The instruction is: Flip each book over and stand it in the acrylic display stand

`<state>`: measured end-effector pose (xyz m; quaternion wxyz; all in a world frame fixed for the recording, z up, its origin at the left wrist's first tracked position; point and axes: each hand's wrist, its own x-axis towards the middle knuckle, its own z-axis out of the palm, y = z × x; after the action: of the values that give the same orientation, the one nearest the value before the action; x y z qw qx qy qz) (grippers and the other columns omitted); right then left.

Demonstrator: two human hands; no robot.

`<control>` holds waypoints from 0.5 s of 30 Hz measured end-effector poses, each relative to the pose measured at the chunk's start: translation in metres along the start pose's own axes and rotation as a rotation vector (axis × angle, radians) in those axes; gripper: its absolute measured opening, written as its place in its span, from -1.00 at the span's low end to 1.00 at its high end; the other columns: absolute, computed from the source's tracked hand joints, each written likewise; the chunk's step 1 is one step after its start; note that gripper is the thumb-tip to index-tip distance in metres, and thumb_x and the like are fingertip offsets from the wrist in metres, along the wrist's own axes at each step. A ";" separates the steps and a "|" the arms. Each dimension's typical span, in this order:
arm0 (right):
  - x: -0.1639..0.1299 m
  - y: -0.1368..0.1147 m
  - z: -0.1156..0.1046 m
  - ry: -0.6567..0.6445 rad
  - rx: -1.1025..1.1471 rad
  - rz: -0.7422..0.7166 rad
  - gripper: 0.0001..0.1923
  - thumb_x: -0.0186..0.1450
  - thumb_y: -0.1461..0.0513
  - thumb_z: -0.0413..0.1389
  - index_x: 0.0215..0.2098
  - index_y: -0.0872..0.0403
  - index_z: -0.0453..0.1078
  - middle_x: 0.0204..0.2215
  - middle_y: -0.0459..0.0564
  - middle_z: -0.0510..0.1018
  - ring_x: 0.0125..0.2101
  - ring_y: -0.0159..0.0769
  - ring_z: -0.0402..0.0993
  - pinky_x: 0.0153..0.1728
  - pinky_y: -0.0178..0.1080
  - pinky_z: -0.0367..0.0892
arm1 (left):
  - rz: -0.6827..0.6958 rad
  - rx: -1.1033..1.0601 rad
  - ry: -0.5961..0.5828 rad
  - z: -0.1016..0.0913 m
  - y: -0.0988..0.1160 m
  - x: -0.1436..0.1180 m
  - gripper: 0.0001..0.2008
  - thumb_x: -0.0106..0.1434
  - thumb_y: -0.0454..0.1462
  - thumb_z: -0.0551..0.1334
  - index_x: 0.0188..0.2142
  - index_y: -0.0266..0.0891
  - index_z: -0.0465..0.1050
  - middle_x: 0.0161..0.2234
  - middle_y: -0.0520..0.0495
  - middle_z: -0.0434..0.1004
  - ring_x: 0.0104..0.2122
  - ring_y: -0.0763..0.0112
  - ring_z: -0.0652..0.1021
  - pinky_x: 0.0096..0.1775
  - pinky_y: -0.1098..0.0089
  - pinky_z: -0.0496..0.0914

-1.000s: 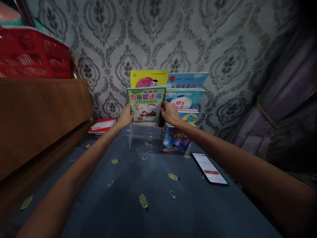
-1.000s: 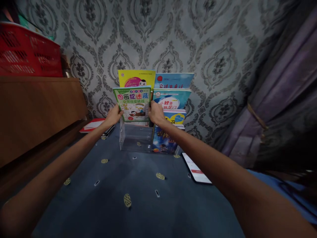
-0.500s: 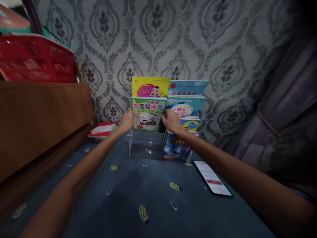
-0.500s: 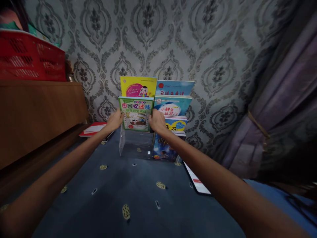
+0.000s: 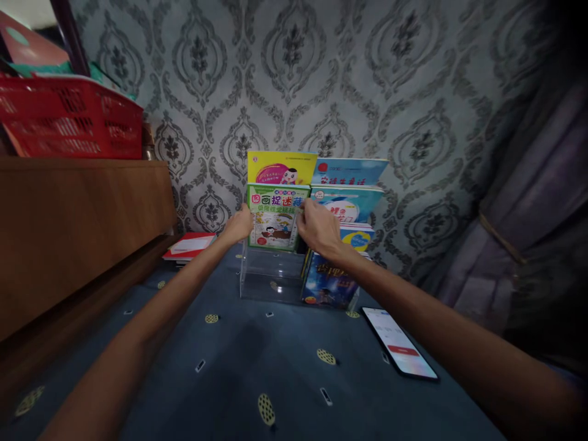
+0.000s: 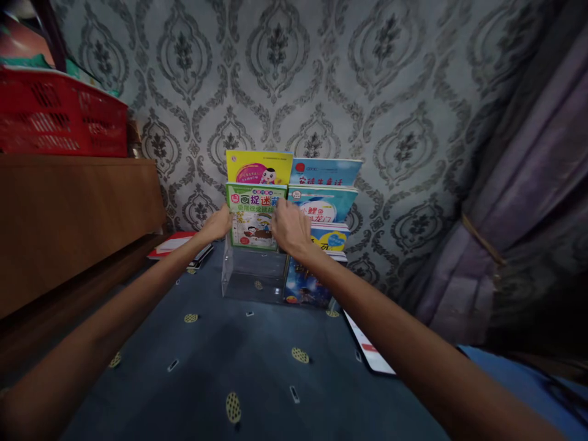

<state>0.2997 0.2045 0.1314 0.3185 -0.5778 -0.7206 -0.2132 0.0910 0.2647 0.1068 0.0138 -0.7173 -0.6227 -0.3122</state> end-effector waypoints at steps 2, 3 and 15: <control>0.007 -0.003 -0.006 0.125 -0.037 -0.171 -0.64 0.37 0.30 -0.09 0.08 0.17 0.34 0.04 0.33 0.52 0.06 0.12 0.39 -0.02 0.04 0.32 | 0.006 -0.006 -0.001 0.000 0.000 0.002 -0.73 0.41 -0.25 0.03 0.06 -0.27 0.28 -0.06 -0.45 0.58 -0.01 -0.10 0.60 -0.03 0.12 0.39; 0.012 -0.003 -0.006 0.158 -0.051 -0.253 -0.60 0.37 0.31 -0.10 0.14 0.18 0.31 0.12 0.34 0.46 0.14 0.12 0.31 0.07 0.08 0.26 | 0.010 -0.009 -0.001 0.000 -0.001 0.002 -0.73 0.41 -0.26 0.03 0.05 -0.26 0.28 -0.06 -0.44 0.58 -0.01 -0.10 0.59 -0.02 0.12 0.39; 0.051 -0.003 0.014 0.068 -0.214 -0.318 -0.52 0.33 0.34 -0.15 0.17 0.39 0.25 0.12 0.44 0.41 0.09 0.13 0.29 0.15 0.09 0.06 | 0.058 -0.123 0.038 0.009 -0.014 0.010 -0.81 0.40 -0.24 0.07 -0.05 -0.19 0.34 -0.11 -0.31 0.60 0.00 -0.06 0.57 0.00 0.13 0.38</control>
<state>0.2870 0.2483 0.1578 0.2418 -0.4796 -0.7649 -0.3556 0.0823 0.2798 0.0990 -0.0093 -0.7284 -0.5811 -0.3628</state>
